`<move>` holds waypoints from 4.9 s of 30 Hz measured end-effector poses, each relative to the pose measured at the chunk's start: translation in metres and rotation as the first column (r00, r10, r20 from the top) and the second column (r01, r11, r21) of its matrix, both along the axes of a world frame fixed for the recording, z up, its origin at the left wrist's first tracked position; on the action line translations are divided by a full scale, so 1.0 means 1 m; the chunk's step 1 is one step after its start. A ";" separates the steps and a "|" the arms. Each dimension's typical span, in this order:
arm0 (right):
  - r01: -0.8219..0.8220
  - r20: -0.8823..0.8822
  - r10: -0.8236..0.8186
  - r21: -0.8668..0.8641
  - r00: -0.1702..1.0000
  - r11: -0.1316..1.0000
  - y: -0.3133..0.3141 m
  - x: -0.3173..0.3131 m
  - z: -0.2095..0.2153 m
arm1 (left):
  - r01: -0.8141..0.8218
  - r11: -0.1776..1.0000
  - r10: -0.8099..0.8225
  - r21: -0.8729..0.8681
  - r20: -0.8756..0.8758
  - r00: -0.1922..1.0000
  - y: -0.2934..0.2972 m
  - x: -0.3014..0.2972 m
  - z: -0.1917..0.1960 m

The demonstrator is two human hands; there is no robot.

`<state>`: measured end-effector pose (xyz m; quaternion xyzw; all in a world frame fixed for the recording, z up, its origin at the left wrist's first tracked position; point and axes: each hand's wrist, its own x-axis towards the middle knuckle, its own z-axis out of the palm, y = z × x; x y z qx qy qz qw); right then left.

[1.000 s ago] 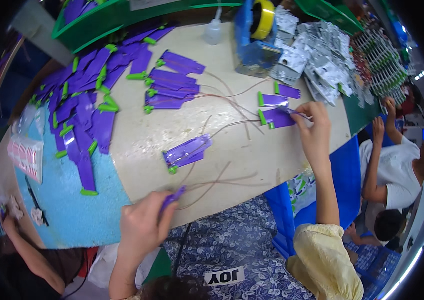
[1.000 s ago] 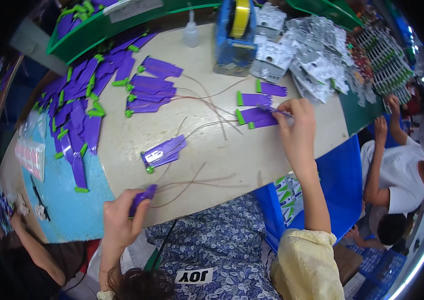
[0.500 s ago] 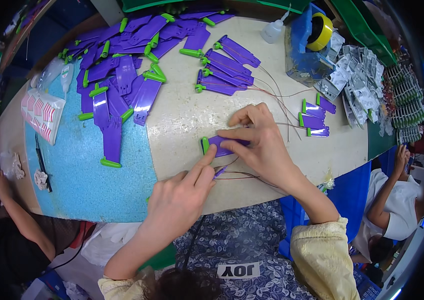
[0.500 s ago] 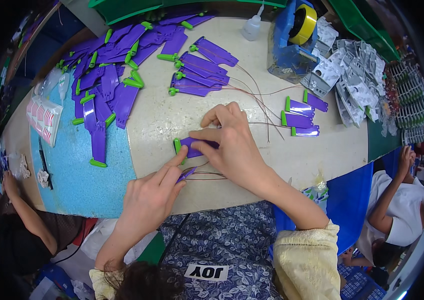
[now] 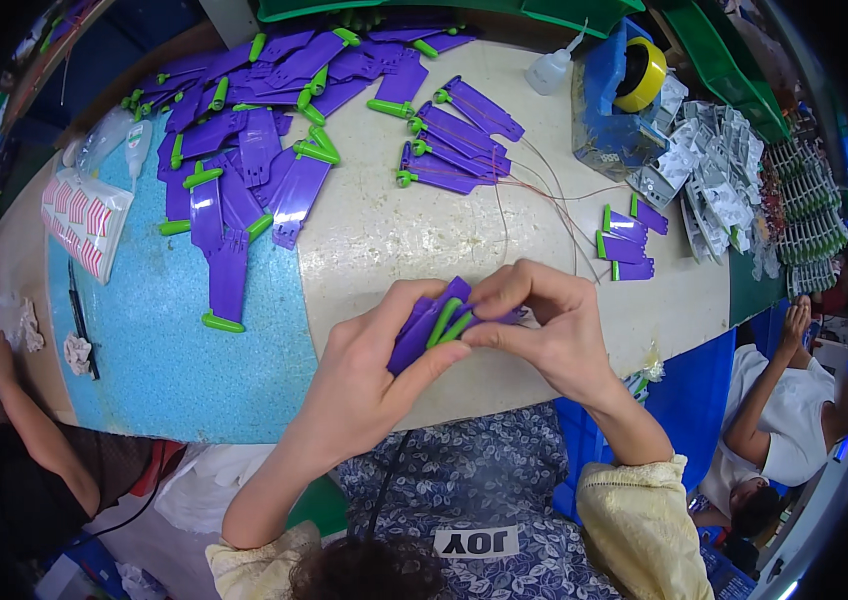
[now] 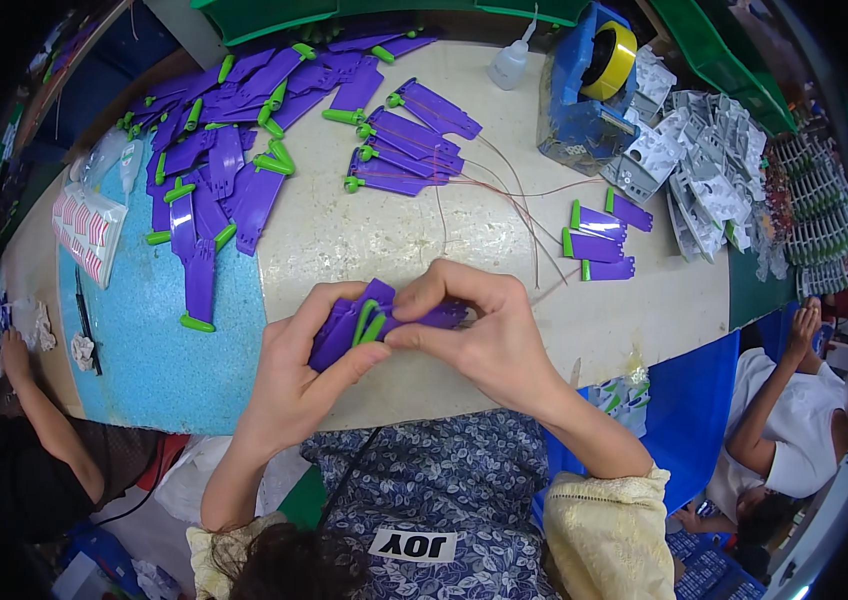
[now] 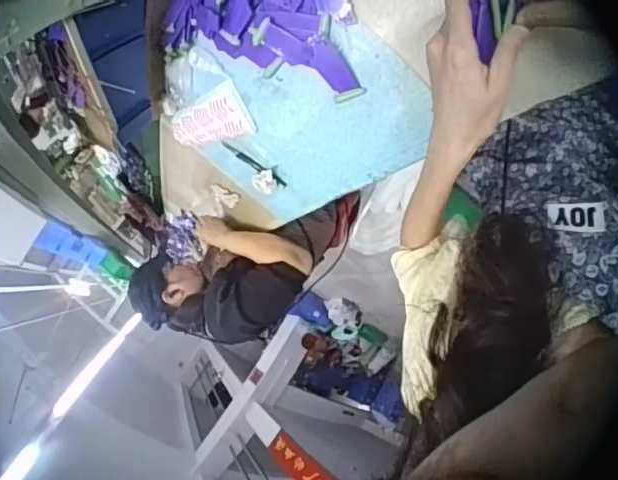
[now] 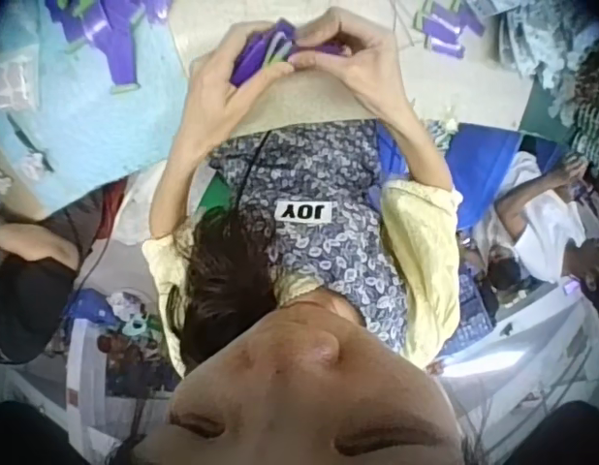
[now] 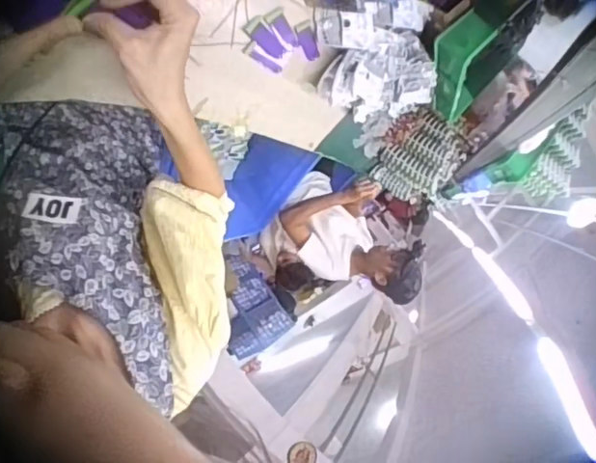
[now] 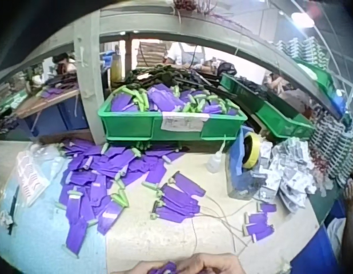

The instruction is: The person assembles purple and green plastic components by inserting thin red wires into the purple parts. They use a hammer to secure the green pieces onto the purple bodies and apply a liquid from a squeeze bottle to the assembly. The person stacks the finished units and continues the repetitive assembly process.

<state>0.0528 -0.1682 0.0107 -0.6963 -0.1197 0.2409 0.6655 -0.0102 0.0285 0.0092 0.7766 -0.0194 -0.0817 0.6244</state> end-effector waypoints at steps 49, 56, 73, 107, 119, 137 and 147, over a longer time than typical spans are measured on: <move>0.485 0.695 -0.207 -0.228 0.688 0.844 -0.054 0.006 0.026 | -0.208 0.690 -0.345 -0.694 -0.568 0.747 -0.012 0.019 -0.001; -0.065 0.605 0.196 -0.231 0.771 0.971 -0.039 -0.014 0.038 | -0.246 0.731 -0.309 -0.636 -0.631 0.712 -0.012 0.020 -0.004; 0.652 0.757 -0.020 -0.548 0.653 0.525 -0.139 0.036 -0.024 | -0.157 0.862 0.058 0.482 0.214 0.975 -0.004 -0.001 -0.008; -0.001 0.373 0.170 -0.413 0.912 0.911 0.022 0.048 -0.028 | 0.127 0.809 -0.277 0.573 0.180 0.944 0.016 0.007 0.003; 0.049 0.567 0.234 -0.438 0.789 0.898 -0.002 0.031 -0.019 | 0.234 0.802 -0.388 0.550 0.182 0.904 0.011 -0.017 0.005; 0.037 0.392 0.167 -0.463 0.905 0.886 0.002 0.029 -0.026 | 0.146 0.640 -0.399 0.754 0.165 0.902 -0.005 -0.026 -0.011; -0.089 0.034 0.096 -0.172 0.995 0.981 -0.009 0.003 -0.006 | -0.010 0.882 -0.046 0.472 0.108 0.993 0.005 -0.012 -0.004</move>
